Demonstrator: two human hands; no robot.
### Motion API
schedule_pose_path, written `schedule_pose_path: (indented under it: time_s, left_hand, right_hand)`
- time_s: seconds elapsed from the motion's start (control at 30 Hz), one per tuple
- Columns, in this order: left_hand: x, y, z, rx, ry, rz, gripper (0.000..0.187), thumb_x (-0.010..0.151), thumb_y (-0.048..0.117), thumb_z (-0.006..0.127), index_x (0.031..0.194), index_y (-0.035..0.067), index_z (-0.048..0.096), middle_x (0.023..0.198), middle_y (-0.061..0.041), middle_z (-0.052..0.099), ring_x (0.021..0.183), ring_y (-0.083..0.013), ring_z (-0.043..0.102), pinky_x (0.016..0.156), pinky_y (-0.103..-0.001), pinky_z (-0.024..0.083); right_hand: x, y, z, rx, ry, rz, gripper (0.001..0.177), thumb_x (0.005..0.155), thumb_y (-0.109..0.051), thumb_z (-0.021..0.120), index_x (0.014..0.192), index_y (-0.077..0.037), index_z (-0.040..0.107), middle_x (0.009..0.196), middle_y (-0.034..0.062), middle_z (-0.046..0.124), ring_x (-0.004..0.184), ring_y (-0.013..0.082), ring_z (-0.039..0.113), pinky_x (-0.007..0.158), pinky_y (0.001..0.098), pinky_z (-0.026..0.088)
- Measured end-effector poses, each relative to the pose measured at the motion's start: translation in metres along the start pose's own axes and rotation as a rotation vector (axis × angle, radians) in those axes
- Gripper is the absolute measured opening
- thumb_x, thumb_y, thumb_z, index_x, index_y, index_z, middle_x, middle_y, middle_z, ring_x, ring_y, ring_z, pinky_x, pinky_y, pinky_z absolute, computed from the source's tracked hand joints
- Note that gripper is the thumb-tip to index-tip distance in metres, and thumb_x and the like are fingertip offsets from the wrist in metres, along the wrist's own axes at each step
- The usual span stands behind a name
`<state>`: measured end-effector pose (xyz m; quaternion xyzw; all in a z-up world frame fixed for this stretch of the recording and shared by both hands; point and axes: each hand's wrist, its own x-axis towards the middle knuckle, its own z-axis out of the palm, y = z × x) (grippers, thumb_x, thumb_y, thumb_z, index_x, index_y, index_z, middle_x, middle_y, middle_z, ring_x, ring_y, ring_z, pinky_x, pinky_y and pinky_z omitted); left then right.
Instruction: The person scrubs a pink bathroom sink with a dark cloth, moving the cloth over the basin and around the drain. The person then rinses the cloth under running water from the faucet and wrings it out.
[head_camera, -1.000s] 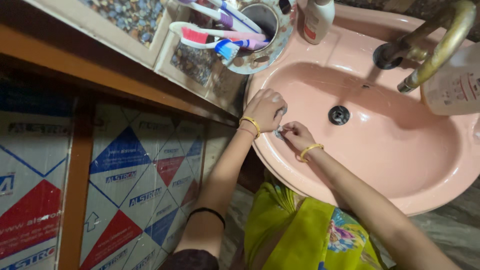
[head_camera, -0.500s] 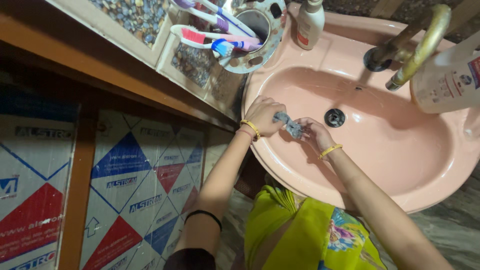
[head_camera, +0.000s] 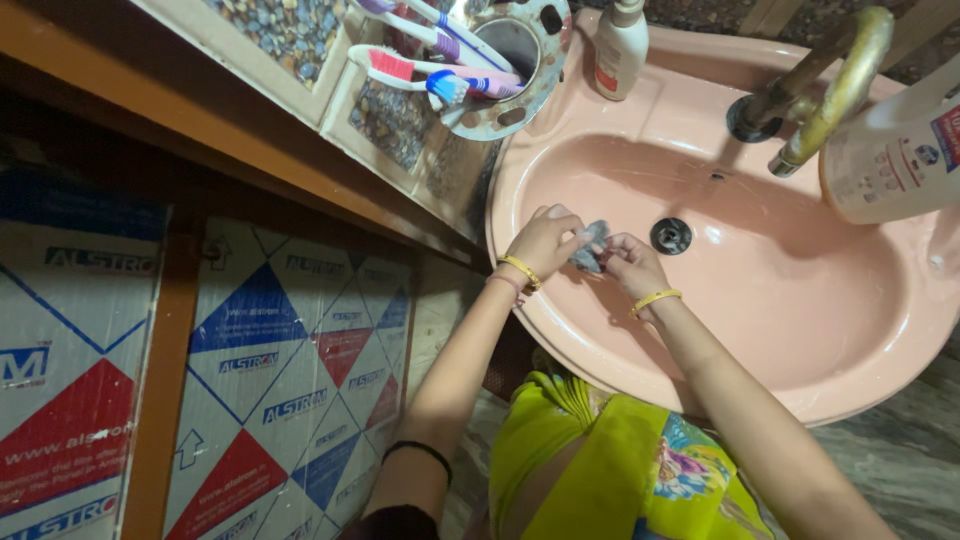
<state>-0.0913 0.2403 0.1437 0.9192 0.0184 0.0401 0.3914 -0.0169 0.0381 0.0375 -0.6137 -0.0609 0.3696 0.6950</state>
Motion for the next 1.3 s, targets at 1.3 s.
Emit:
schedule_pose_path:
  time_s: [1.3]
  left_hand:
    - [-0.005,-0.011,0.053,-0.838,0.138,-0.309,0.028,0.09,0.01,0.066,0.116,0.002,0.061,0.109,-0.01,0.069,0.102,-0.013,0.066,0.091,-0.028,0.054]
  right_hand:
    - [-0.013,-0.041,0.012,0.404,-0.048,0.269,0.032,0.095,-0.001,0.044,0.125,-0.005,0.055,0.111,0.0068,0.068,0.1,0.0194,0.069,0.085,0.0379,0.061]
